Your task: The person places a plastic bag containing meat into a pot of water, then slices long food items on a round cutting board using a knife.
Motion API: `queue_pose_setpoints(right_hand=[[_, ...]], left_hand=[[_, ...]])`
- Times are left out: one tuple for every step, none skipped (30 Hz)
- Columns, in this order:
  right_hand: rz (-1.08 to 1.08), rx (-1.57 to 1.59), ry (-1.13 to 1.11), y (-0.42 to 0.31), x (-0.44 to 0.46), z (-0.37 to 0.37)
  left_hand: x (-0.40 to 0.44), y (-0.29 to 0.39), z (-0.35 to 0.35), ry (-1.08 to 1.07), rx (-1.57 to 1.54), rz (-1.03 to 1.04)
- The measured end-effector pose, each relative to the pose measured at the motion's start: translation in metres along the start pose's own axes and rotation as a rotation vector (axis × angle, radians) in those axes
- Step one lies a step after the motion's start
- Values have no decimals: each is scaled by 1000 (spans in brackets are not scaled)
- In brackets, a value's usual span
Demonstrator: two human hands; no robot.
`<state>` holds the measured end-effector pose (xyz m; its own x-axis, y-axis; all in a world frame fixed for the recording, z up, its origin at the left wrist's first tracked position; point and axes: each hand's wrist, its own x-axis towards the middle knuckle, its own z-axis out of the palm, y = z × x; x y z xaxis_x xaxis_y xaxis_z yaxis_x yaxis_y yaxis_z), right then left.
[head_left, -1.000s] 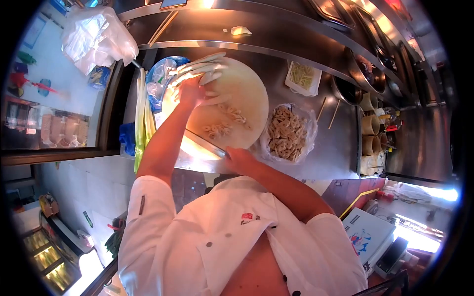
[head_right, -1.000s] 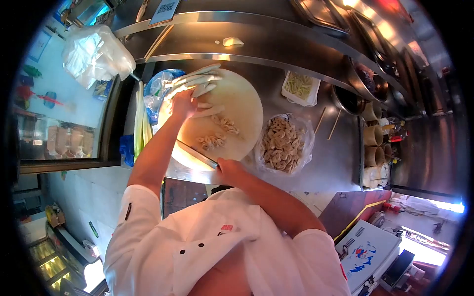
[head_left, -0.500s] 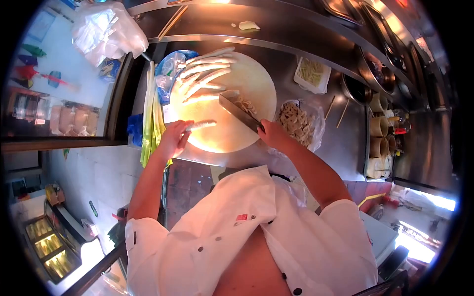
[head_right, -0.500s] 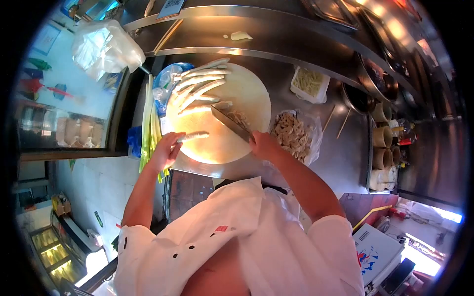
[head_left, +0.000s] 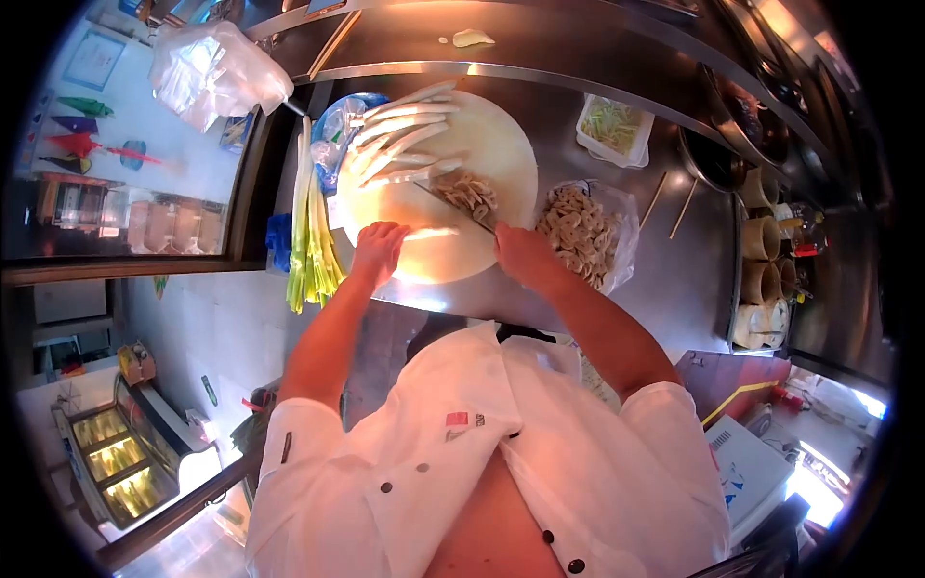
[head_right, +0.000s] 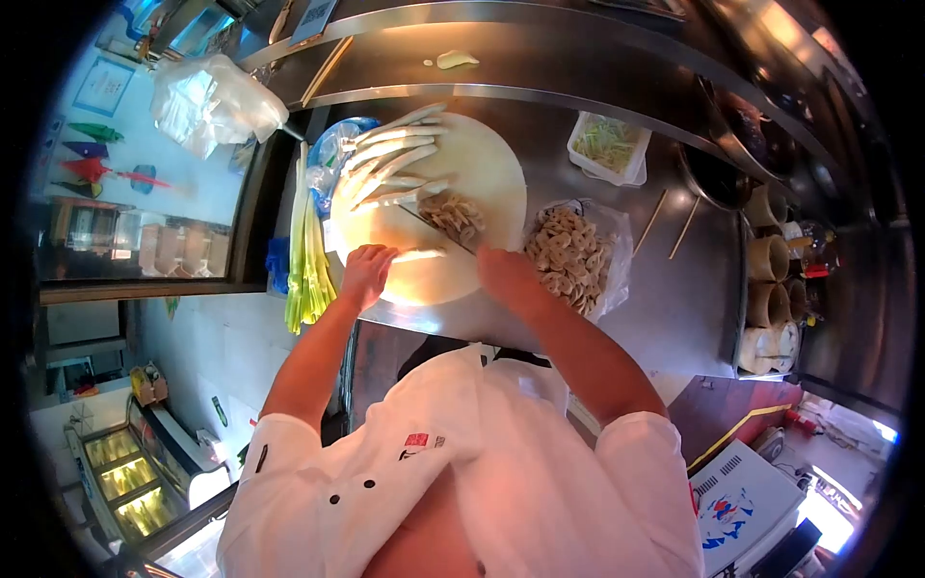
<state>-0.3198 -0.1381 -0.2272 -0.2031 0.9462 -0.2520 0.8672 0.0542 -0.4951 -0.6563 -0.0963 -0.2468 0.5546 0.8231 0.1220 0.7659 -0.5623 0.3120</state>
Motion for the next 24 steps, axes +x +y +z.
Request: queue_pose_setpoints(right_hand=[[15, -39, -37, -10, -4, -8], [31, -77, -76, -18, -9, -13], [44, -79, -77, -23, -12, -14], [49, -108, -87, -26, -14, -14], [56, -137, -97, -30, -15, -12], [75, -139, -96, -28, -14, -5], [66, -167, -57, -25, -14, 3], [60, -195, -20, -23, -14, 12], [89, -195, -22, -27, -13, 12], [133, -222, -42, -33, -13, 10], [175, -251, -66, -38, -17, 10], [203, -258, -69, -41, -18, 12], [210, -247, -41, -43, -17, 14], [211, -236, -15, -44, -16, 15], [225, -241, -23, -49, -16, 14], [241, -243, -38, -53, -16, 11], [256, -244, -49, -57, -16, 10], [265, -240, -47, -60, -16, 12], [296, -263, -63, -63, -15, 12], [322, -288, -76, -62, -14, 12], [318, -288, -71, -60, -14, 12], [290, -265, -56, -56, -15, 14], [255, -240, -46, -52, -15, 16], [237, -237, -47, -53, -14, 12]], left_hand=[[-1, -7, 7, 17, 25, -34], [-4, -15, 15, 31, 49, -69], [-3, -13, 12, 27, 40, -61], [-2, -12, 11, 65, 33, -12], [1, -11, 10, 102, 25, 38], [4, -9, 8, 98, 11, 50], [9, -7, 8, 99, -56, 110], [13, -5, 10, 97, -125, 172], [18, -4, 14, 111, -145, 193], [21, -7, 22, 97, -170, 210], [24, -7, 30, 86, -206, 176], [29, -6, 32, 83, -239, 142], [31, -4, 31, 93, -237, 150], [34, -5, 31, 92, -255, 157], [32, -6, 32, 78, -242, 157], [29, -6, 33, 62, -225, 158], [28, -6, 34, 56, -232, 164], [26, -6, 35, 89, -236, 151], [27, -6, 36, 126, -236, 140], [29, -6, 37, 128, -232, 149], [27, -4, 39, 139, -209, 132], [23, -1, 40, 150, -184, 104], [19, 1, 42, 154, -174, 88], [17, 3, 42, 174, -166, 80]])
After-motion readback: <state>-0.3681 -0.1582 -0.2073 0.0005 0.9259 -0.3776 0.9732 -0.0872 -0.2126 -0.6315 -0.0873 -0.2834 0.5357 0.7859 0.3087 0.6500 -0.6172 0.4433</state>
